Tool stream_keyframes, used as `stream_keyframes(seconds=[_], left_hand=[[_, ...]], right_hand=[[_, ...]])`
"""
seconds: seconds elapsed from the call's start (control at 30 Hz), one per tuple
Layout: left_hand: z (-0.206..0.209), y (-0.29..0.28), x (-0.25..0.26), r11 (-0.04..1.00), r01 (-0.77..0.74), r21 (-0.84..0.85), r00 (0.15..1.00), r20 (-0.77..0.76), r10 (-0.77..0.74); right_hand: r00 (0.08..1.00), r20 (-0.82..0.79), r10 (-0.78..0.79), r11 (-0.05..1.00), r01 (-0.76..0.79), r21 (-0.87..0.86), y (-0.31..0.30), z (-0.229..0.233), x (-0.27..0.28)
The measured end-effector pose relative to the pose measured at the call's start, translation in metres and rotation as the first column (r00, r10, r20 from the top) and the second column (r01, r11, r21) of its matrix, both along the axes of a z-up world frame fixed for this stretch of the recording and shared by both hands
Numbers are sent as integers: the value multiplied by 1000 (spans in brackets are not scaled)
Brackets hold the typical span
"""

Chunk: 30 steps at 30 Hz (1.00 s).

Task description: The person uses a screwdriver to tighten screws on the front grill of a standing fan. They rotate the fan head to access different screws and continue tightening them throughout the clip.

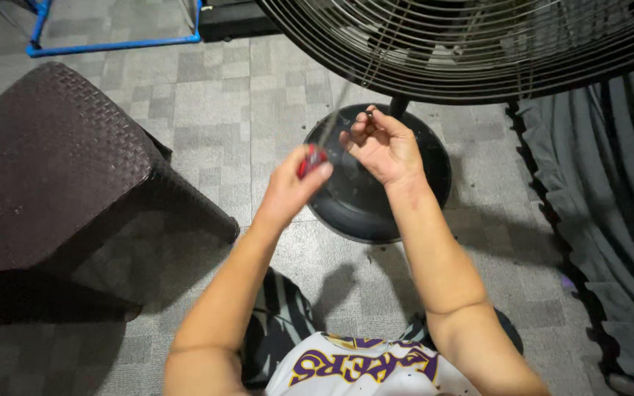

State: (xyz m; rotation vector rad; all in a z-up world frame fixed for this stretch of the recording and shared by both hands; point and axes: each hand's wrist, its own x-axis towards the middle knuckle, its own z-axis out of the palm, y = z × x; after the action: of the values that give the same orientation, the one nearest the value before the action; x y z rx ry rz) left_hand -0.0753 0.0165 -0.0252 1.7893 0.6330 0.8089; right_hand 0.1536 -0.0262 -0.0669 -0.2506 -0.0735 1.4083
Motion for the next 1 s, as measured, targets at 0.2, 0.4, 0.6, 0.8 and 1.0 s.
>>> stream_keyframes(seconds=[0.2, 0.4, 0.6, 0.8, 1.0], left_hand=[[-1, -23, -27, 1000, 11, -4, 969, -247, -11], [-3, -28, -29, 998, 14, 60, 935, -355, 8], [-3, -27, -30, 997, 23, 69, 948, -319, 0], [-5, -30, -29, 998, 17, -67, 949, -313, -37], [-10, -28, -31, 987, 32, -157, 959, -273, -75]], right_hand=[[995, -95, 0, 997, -7, -74, -3, 2, -8], [999, -43, 7, 999, -9, -47, -5, -1, -15], [999, -33, 2, 999, -3, -43, -5, -4, -15], [1000, -21, -6, 999, 5, -44, -6, -6, -15], [999, -41, 6, 1000, -7, -24, -7, -4, -17]])
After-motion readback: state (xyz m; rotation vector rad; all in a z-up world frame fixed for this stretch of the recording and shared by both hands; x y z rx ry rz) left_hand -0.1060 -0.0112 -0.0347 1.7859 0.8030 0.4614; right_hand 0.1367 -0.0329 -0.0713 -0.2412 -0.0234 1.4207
